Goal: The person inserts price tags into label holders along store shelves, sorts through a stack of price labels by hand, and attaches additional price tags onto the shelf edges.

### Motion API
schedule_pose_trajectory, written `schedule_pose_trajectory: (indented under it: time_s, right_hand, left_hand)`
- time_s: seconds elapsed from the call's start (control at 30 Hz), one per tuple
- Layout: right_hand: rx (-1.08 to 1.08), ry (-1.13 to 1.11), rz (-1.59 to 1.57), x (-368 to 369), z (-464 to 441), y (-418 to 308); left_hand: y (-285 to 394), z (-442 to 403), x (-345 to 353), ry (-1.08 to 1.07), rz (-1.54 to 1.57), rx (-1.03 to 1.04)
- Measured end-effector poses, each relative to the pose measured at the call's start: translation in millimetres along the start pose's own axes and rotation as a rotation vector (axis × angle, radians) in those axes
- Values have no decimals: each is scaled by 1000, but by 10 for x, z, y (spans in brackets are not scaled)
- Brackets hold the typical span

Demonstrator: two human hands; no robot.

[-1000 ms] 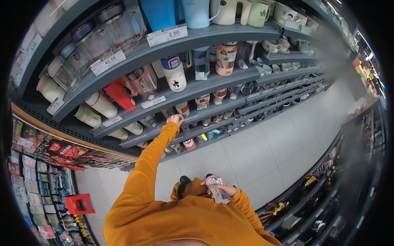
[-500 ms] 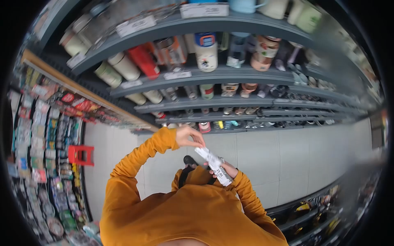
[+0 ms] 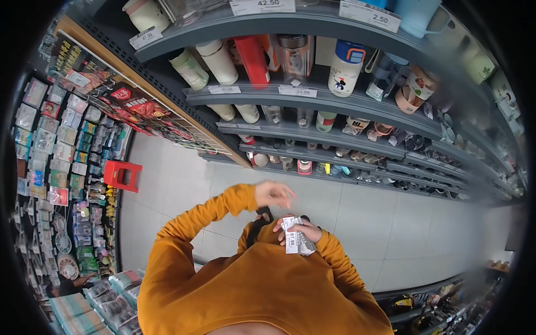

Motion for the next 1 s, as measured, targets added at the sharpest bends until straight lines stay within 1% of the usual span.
schedule_pose_trajectory:
  time_s: [0.07,0.13,0.2,0.27,0.37,0.47,0.5,0.6,0.63,0.73,0.8,0.93,0.97,1.0]
  right_hand:
    - [-37,5,16,42,-96,-62]
    - [-66,21,31,148,-201,-142]
    - [-91,47,4,173,-397,-158]
    - [-106,79,-16,244,-569,-192]
    - [-130,115,-42,397,-861,-252]
    - [-158,178,-33,464,-1110,-295]
    - [-175,189,-22,482,-1166,-300]
    - [-186,189,21,594,-1266,-355]
    - [-197,192,10,611,-1297,-362]
    - [-212,211,-17,641,-1398,-365]
    - [-199,248,-25,638,-1467,-381]
    - [-206,249,-38,625,-1571,-415]
    - [-205,251,-41,612,-1585,-418]
    - [-203,252,-44,593,-1597,-426]
  left_hand:
    - [-259,106,-777,165,-245,6]
    - [-199,277,-1654,360,-744,-57]
    - [-188,507,-2479,571,-1131,-145]
    - [-55,697,-2961,723,-1388,-250]
    - [-252,702,-3569,635,-1554,-160]
    - [-449,631,-3847,537,-1553,-157]
    - [-520,599,-3909,493,-1543,-207]
    - [-862,517,-4014,282,-1449,-539]
    - [-823,495,-3963,243,-1496,-498]
    - [-759,473,-3977,303,-1526,-374]
    - [-722,472,-3975,268,-1505,-382]
    - [-575,476,-3906,173,-1484,-366]
    - [-469,478,-3850,209,-1492,-252]
    - [-320,477,-3738,239,-1454,-189]
Point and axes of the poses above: each hand's wrist, its own z-axis away from the middle knuckle, its own x-axis out of the palm, y = z × x, the point moved 8 cm from there along -z, towards the middle knuckle, and after that the axes turned 10 degrees about x, right-handed, at the moved point
